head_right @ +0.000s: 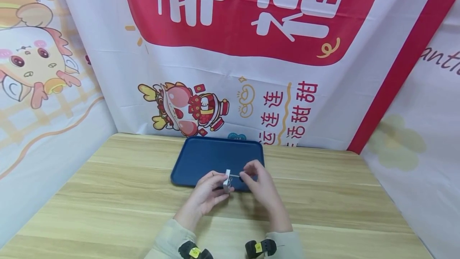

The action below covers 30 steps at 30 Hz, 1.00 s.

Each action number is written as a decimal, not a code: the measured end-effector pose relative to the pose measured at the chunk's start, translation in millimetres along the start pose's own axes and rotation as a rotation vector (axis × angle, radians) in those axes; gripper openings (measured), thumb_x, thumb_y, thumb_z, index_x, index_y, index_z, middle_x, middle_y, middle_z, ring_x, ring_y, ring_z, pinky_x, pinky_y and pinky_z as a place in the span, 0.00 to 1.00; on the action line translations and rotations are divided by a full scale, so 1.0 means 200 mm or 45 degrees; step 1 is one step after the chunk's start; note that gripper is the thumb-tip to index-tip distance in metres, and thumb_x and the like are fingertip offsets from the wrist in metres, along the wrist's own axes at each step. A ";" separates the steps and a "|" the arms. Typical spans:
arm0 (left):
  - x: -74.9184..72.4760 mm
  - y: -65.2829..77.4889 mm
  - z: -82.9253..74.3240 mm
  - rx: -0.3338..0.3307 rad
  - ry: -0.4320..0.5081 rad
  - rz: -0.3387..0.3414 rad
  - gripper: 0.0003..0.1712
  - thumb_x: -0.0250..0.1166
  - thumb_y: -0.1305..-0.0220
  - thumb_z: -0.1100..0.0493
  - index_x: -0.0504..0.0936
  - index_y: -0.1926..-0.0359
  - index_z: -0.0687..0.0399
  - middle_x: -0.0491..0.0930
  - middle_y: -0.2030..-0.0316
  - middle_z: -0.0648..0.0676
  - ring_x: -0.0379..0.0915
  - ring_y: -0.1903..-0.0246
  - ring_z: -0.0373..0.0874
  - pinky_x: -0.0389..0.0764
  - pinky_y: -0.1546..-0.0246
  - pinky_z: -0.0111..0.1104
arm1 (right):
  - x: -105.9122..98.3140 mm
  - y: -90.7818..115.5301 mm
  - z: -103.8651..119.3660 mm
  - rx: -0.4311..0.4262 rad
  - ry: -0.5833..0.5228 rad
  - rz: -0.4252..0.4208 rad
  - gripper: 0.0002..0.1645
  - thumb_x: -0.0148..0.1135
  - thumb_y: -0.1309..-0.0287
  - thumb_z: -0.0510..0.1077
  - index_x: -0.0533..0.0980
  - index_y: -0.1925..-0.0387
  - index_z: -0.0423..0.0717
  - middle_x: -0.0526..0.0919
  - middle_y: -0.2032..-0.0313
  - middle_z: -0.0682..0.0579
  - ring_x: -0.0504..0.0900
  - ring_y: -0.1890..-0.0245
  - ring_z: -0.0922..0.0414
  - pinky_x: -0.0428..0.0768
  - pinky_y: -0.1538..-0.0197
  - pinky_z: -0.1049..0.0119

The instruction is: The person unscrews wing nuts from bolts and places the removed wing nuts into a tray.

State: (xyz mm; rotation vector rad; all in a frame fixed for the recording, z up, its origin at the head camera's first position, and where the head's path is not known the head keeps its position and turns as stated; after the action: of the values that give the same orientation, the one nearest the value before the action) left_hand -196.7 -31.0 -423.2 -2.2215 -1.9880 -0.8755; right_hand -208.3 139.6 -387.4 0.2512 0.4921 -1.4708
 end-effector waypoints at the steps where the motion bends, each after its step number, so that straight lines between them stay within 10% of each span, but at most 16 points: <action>1: 0.00 0.00 0.00 -0.002 -0.002 -0.003 0.05 0.64 0.32 0.55 0.75 0.64 0.47 0.80 0.50 0.58 0.85 0.54 0.54 0.72 0.39 0.56 | 0.00 0.00 0.00 0.018 -0.026 -0.013 0.10 0.57 0.29 0.43 0.72 0.52 0.41 0.81 0.64 0.47 0.78 0.60 0.54 0.76 0.54 0.62; 8: 0.00 -0.01 0.00 -0.009 -0.008 -0.020 0.05 0.64 0.32 0.55 0.75 0.64 0.48 0.80 0.51 0.58 0.85 0.56 0.53 0.73 0.39 0.56 | -0.01 0.00 0.00 0.184 -0.258 -0.053 0.16 0.52 0.26 0.44 0.75 0.54 0.33 0.74 0.78 0.51 0.72 0.77 0.60 0.71 0.72 0.71; 30: 0.00 0.00 -0.01 0.011 -0.002 -0.010 0.05 0.63 0.32 0.56 0.76 0.64 0.47 0.80 0.55 0.54 0.85 0.61 0.48 0.73 0.40 0.57 | 0.02 0.00 -0.04 0.392 -0.426 -0.081 0.12 0.57 0.29 0.42 0.77 0.62 0.35 0.79 0.78 0.53 0.77 0.74 0.60 0.76 0.67 0.69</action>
State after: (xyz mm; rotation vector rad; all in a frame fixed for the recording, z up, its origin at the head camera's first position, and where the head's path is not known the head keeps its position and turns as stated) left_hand -197.7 -31.4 -422.6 -2.2122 -1.9983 -0.8644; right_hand -209.2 140.4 -396.6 0.2266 0.0025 -1.6111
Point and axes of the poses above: each hand's wrist, its own y-axis away from the middle knuckle, its own x-axis out of the palm, z = x × y, the point moved 5 cm from there along -y, towards the middle knuckle
